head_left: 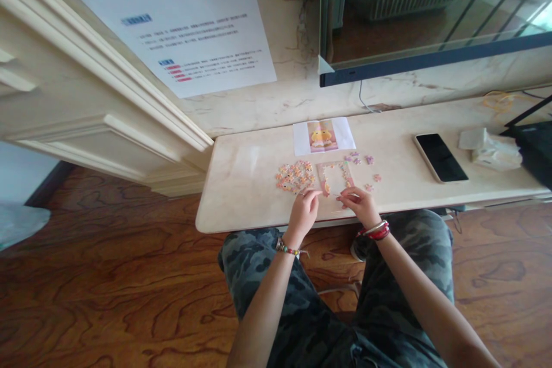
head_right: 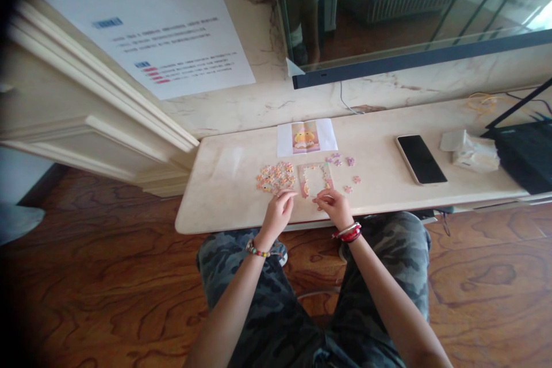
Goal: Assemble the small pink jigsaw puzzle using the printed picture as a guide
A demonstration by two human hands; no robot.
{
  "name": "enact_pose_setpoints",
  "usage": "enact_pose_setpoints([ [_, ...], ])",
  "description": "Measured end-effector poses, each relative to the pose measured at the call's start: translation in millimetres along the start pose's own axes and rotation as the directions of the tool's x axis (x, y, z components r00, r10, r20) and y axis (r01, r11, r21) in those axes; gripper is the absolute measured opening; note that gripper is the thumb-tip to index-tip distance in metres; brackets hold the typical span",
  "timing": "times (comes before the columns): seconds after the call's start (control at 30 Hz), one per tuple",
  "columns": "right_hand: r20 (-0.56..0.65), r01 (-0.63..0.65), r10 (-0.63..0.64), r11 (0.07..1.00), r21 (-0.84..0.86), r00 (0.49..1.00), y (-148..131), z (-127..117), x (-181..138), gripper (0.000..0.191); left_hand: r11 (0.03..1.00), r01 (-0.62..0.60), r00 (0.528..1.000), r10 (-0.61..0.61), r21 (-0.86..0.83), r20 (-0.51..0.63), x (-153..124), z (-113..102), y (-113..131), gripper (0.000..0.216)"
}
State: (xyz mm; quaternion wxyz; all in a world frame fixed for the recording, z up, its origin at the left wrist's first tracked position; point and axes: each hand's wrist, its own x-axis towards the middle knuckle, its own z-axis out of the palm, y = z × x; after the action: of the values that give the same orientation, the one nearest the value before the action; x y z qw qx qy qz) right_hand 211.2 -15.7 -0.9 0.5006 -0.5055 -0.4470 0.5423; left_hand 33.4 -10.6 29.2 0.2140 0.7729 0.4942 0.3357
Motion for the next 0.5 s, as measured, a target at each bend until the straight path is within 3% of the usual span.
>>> enact_pose_setpoints([
  [0.17,0.115,0.216,-0.195,0.953,-0.215,0.974,7.9,0.0,-0.3,0.017,0.999,0.052,0.999,-0.052,0.011,-0.006,-14.9,2.6,2.9,0.021],
  [0.33,0.173,0.256,-0.217,0.933,-0.253,0.961,8.4,4.3,3.1,0.017,0.996,0.056,0.998,-0.057,0.071,0.001,-16.1,1.7,0.2,0.021],
  [0.5,0.217,0.323,-0.249,0.838,-0.44,0.944,3.9,9.7,15.1,0.015,0.981,0.038,0.999,-0.044,0.189,0.03,-17.2,2.4,-5.3,0.024],
])
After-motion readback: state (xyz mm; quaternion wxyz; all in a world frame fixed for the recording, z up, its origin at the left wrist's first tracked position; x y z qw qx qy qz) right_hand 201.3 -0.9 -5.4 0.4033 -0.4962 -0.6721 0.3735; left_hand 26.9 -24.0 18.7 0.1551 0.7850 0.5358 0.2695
